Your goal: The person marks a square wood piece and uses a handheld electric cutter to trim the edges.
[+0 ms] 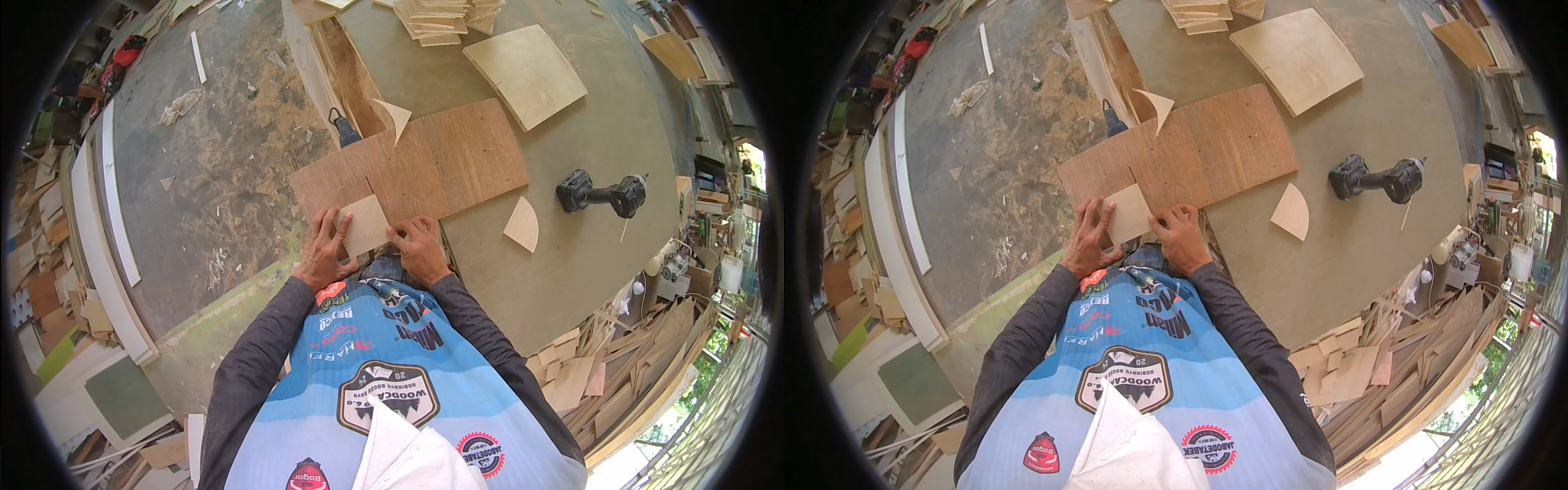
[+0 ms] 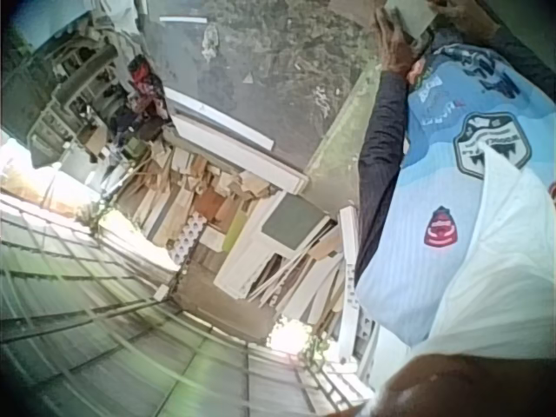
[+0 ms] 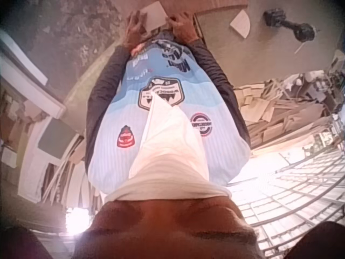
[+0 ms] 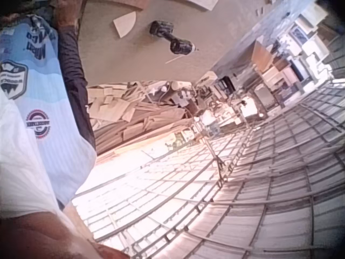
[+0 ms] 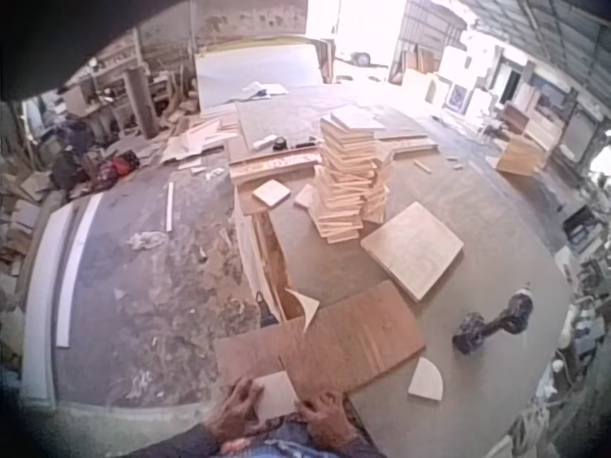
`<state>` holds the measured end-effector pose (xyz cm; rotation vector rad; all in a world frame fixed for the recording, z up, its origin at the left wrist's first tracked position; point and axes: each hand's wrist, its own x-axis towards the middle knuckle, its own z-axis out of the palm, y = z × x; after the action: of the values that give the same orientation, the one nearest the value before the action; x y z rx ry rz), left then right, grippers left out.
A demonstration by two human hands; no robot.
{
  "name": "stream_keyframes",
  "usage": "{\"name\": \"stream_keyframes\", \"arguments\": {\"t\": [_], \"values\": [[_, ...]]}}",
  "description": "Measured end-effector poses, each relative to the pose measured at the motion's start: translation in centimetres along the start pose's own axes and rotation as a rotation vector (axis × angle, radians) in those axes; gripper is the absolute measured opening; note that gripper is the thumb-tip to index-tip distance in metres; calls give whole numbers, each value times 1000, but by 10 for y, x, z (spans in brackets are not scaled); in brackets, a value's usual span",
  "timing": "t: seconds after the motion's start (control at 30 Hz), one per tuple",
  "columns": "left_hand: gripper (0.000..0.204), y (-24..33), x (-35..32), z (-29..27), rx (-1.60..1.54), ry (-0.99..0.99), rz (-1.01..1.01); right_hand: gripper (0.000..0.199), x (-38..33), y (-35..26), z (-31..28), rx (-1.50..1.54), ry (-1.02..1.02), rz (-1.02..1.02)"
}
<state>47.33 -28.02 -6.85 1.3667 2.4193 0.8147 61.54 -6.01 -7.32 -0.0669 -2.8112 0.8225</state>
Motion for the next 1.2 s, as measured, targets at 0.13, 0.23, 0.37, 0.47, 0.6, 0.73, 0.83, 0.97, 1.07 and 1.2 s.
{"name": "stream_keyframes", "arguments": {"t": [0.13, 0.23, 0.37, 0.47, 0.6, 0.73, 0.83, 0.97, 1.07, 1.2], "values": [[100, 2, 1, -2, 14, -13, -6, 37, 0, 0, 1, -2, 1, 7], [100, 1, 1, -2, 20, -22, -9, 37, 0, 1, 2, -3, 0, 9], [99, 1, 1, -2, 22, -26, -7, 37, 0, 0, 1, -4, -2, 9], [99, 1, 2, -3, 32, -29, -8, 36, 0, 1, 2, -6, 1, 8], [99, 2, 1, -5, 46, -39, -13, 36, 2, -2, 0, -14, -6, 6], [100, 2, 3, -5, 63, -60, -13, 37, 1, 0, 1, -15, -4, 10], [100, 0, 1, -3, 60, -48, -6, 37, 2, -2, 0, -26, -11, 16], [101, -1, 1, -2, 60, -40, 0, 38, 2, -2, 0, -29, -5, 12], [102, 0, 2, -3, 70, -43, 0, 38, 2, -1, 1, -26, -2, 13], [103, -1, 1, -3, 61, -37, 11, 38, 3, -2, 1, -26, 4, 13]]}}
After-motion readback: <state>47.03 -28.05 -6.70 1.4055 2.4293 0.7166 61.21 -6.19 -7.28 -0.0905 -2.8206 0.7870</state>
